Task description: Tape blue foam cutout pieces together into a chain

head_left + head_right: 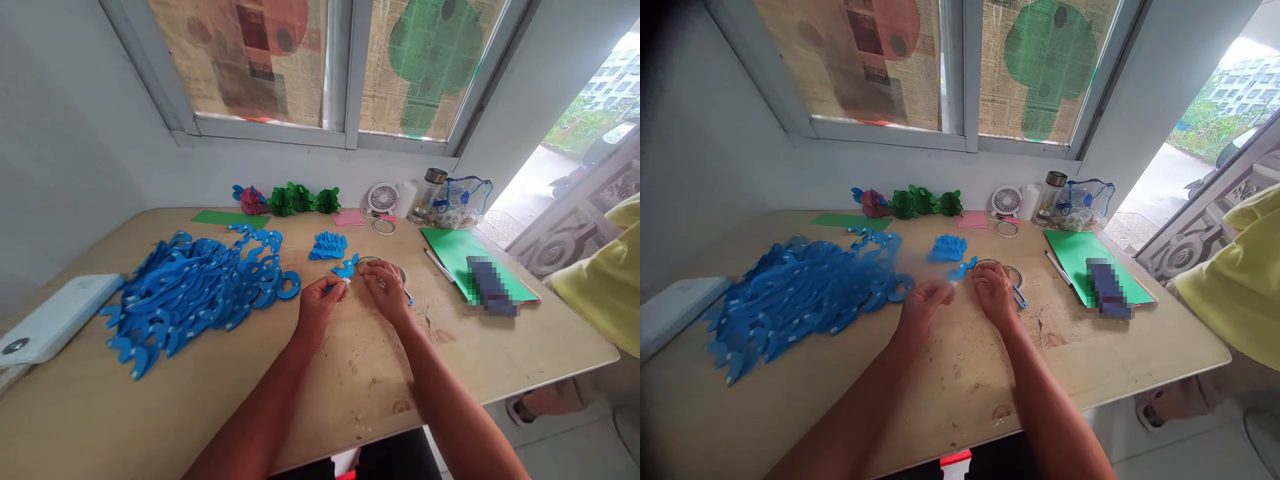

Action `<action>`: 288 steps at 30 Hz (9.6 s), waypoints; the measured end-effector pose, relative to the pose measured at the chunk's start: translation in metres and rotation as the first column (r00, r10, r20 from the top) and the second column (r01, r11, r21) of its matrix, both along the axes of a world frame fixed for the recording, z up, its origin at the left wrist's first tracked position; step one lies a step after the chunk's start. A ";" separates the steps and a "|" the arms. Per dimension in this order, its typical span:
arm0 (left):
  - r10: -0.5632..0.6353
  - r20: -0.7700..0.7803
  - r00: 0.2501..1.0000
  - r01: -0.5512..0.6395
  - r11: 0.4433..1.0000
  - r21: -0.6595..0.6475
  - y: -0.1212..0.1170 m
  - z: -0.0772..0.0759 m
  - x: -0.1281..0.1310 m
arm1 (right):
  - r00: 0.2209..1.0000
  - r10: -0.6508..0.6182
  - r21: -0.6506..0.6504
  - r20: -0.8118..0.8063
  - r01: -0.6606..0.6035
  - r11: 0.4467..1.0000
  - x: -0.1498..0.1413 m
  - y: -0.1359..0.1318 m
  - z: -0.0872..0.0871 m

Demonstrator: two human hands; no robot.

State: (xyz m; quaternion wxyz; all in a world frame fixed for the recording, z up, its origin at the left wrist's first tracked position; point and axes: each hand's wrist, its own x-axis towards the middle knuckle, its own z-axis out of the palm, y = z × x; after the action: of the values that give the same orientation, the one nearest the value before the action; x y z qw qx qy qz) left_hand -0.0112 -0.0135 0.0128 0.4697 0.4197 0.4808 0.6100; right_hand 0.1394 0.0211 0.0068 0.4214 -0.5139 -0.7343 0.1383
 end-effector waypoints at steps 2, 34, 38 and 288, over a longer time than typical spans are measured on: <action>0.006 -0.023 1.000 -0.005 1.000 0.002 0.000 -0.001 0.000 | 0.990 0.092 -0.001 -0.102 -0.093 0.996 -0.002 -0.001 0.002; 0.030 -0.316 0.948 -0.029 1.000 0.007 -0.004 0.003 0.003 | 0.993 0.108 0.112 0.056 -0.114 0.987 -0.016 -0.011 0.004; 0.031 -0.350 0.936 -0.035 0.999 -0.005 -0.004 0.001 0.004 | 0.993 0.086 0.166 0.080 -0.098 0.981 -0.016 -0.009 0.000; 0.029 0.129 0.991 -0.017 0.995 -0.096 -0.006 0.002 0.007 | 0.821 0.332 0.023 -0.464 -0.364 0.931 -0.022 -0.022 0.013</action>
State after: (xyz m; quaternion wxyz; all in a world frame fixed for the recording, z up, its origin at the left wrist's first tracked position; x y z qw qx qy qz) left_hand -0.0043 -0.0195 0.0143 0.5124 0.3507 0.4822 0.6181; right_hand 0.1175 -0.0007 0.0203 0.5335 -0.3373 -0.6897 0.3549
